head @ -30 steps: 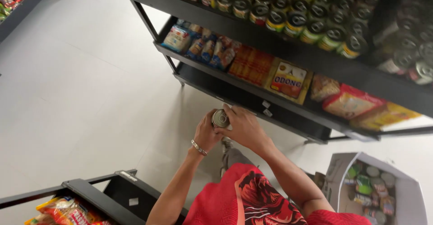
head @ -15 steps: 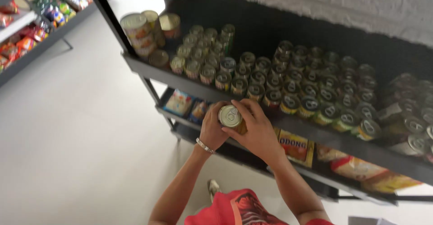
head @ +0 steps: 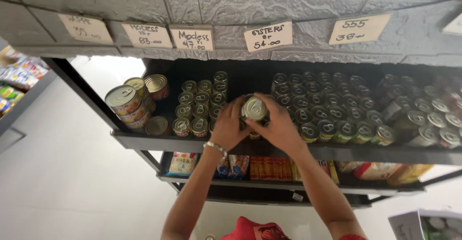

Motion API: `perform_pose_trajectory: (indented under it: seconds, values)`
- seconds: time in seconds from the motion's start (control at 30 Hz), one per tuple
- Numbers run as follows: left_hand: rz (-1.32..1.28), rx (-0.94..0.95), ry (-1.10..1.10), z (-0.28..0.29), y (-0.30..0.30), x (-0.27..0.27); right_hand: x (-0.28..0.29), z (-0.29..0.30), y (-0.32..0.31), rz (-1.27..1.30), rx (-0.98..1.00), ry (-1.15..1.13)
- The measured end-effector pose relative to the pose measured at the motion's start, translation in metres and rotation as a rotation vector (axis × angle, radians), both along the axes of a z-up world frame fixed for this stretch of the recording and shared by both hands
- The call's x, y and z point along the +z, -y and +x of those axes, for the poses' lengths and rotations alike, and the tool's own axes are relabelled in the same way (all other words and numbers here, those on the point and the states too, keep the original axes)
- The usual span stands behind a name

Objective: Restocking various canned food items from a container onto store shelves.

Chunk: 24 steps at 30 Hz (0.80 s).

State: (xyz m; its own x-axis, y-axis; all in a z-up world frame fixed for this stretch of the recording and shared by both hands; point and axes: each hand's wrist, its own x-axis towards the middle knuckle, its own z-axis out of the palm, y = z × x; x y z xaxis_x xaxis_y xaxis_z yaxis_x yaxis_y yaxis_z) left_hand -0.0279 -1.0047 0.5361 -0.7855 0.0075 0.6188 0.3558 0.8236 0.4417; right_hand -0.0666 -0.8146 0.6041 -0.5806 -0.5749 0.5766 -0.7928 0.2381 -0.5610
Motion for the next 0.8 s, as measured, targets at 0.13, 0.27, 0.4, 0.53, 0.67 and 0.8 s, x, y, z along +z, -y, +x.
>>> perform_pose_trajectory:
  seconds: [0.13,0.27,0.4,0.53,0.67,0.8]
  values:
    - [-0.145,0.001,0.182,-0.028,0.047,-0.009,0.011,-0.021,0.009,0.033,-0.098,0.159]
    - [-0.388,0.103,0.485,-0.034,0.063,-0.006,0.016,-0.042,0.021,-0.073,-0.055,0.309]
    - [-0.443,0.105,0.643,-0.038,0.072,-0.025,-0.007,-0.081,0.035,-0.109,0.005,0.347]
    - [-0.463,0.126,0.559,-0.039,0.073,-0.035,-0.036,-0.116,0.052,-0.157,0.048,0.474]
    - [-0.402,0.151,0.515,-0.035,0.072,-0.032,-0.042,-0.123,0.074,-0.101,0.033,0.345]
    - [-0.379,0.193,0.458,-0.033,0.072,-0.032,-0.046,-0.128,0.096,-0.094,-0.038,0.25]
